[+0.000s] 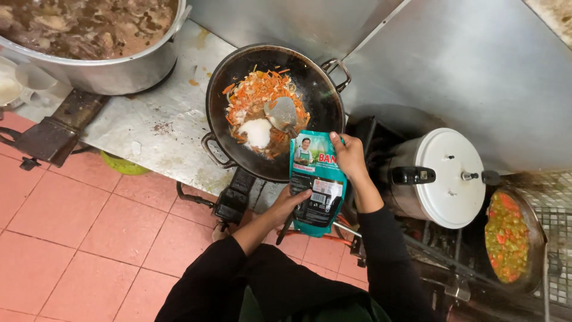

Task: Adding seasoning powders and liquid sauces to a stir-fry and stirring with a spatula in a wok.

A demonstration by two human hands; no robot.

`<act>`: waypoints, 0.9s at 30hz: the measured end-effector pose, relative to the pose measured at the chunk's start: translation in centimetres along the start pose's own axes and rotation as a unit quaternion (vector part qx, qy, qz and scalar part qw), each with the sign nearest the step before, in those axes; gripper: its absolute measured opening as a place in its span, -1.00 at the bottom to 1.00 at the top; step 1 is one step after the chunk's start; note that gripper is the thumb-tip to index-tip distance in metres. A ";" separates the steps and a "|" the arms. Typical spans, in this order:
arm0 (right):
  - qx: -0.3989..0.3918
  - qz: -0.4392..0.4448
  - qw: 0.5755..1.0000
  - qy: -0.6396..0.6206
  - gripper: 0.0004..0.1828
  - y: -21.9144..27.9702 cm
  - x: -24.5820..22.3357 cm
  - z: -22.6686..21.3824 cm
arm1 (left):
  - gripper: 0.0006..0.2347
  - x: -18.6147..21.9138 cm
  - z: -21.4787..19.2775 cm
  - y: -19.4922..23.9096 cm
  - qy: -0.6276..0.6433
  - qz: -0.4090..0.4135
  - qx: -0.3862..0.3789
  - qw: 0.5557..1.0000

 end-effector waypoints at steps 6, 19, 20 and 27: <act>-0.030 -0.002 0.999 0.024 -0.54 -3.7 0.8 1.6 | -0.67 0.8 -1.1 -1.6 0.029 0.002 0.024 0.999; -0.001 -0.029 0.998 0.059 -0.57 -9.9 -2.8 1.9 | -0.73 5.9 -1.4 -6.0 0.010 0.047 0.037 0.998; 0.009 -0.034 0.997 0.062 -0.57 -9.9 -3.4 1.4 | -0.72 5.9 -1.2 -6.5 -0.001 0.054 0.032 0.998; 0.000 0.001 0.999 0.045 -0.61 -7.6 -4.3 -0.5 | -0.79 4.8 0.5 -6.1 0.019 0.053 0.014 0.998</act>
Point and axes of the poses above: each hand's wrist, its own y-axis away from the middle knuckle, its own z-axis out of the palm, x = y × z, the point moved 2 cm from there along -y, towards the middle knuckle, and after that the axes turned 4 degrees about -z, right-handed, at the moved point
